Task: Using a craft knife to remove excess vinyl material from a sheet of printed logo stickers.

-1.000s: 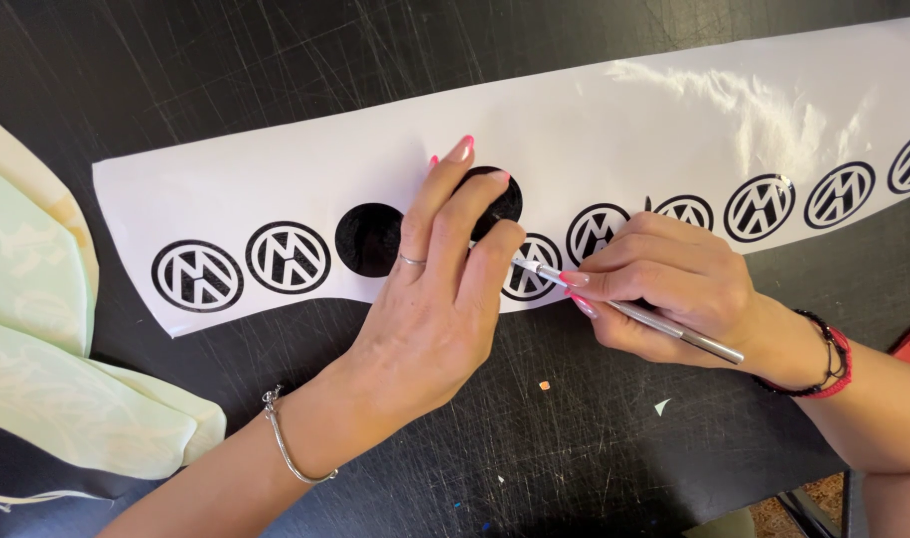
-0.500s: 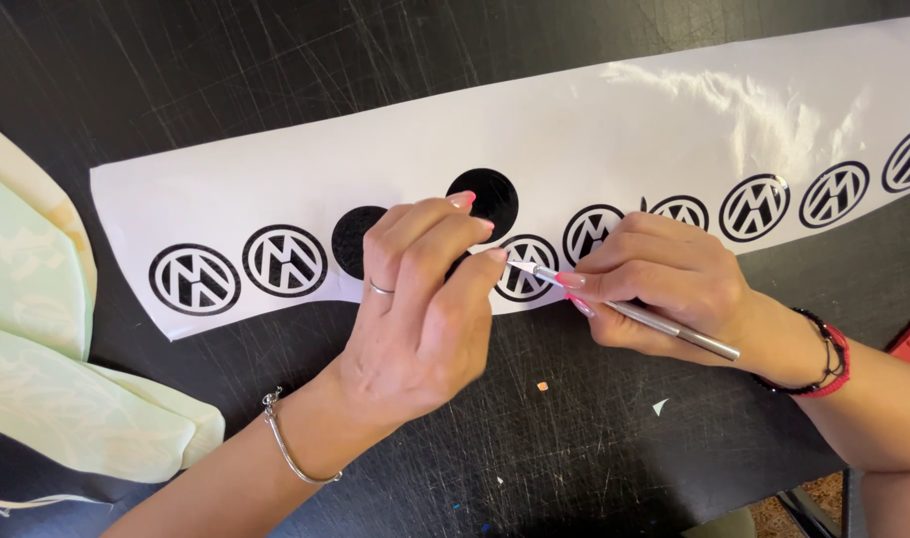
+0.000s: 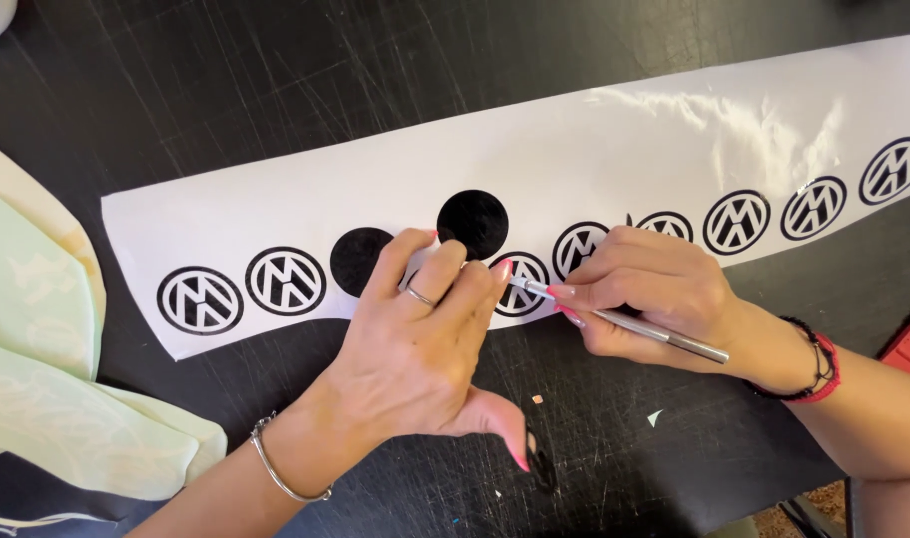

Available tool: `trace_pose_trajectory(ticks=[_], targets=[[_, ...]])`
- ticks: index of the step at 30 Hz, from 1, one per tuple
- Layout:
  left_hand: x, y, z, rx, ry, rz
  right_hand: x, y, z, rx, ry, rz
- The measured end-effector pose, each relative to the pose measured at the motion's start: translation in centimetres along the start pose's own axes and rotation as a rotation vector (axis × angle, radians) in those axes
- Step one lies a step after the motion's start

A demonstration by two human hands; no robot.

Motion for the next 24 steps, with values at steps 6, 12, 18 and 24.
trace_pose_trajectory(ticks=[6,12,18,24], targets=[[1.2,-0.2,0.2,0.003,-0.060,-0.072,-3.4,-3.4,-2.2,-0.278,0.248,0.197],[0.8,-0.1,-0.8,-0.083,-0.090,-0.031,-1.0,-6.2,-3.7,-0.293,-0.020,0.061],[-2.1,-0.2,-2.7,-0.262,0.058,0.211,7.2,0.2,-0.4,-0.164,0.113,-0.026],[-1.5,-0.2,-2.1,-0.201,-0.002,0.170,5.8,-1.4,-4.3,-0.171,-0.099,0.172]])
Point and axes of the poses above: each hand's wrist, its own y-axis towards the middle knuckle, its own z-axis out of the palm, x = y × z, the point moved 10 cm from there along y, towards the middle knuckle, and after that the axes turned 12 degrees about -x, right-handed, at the moved point
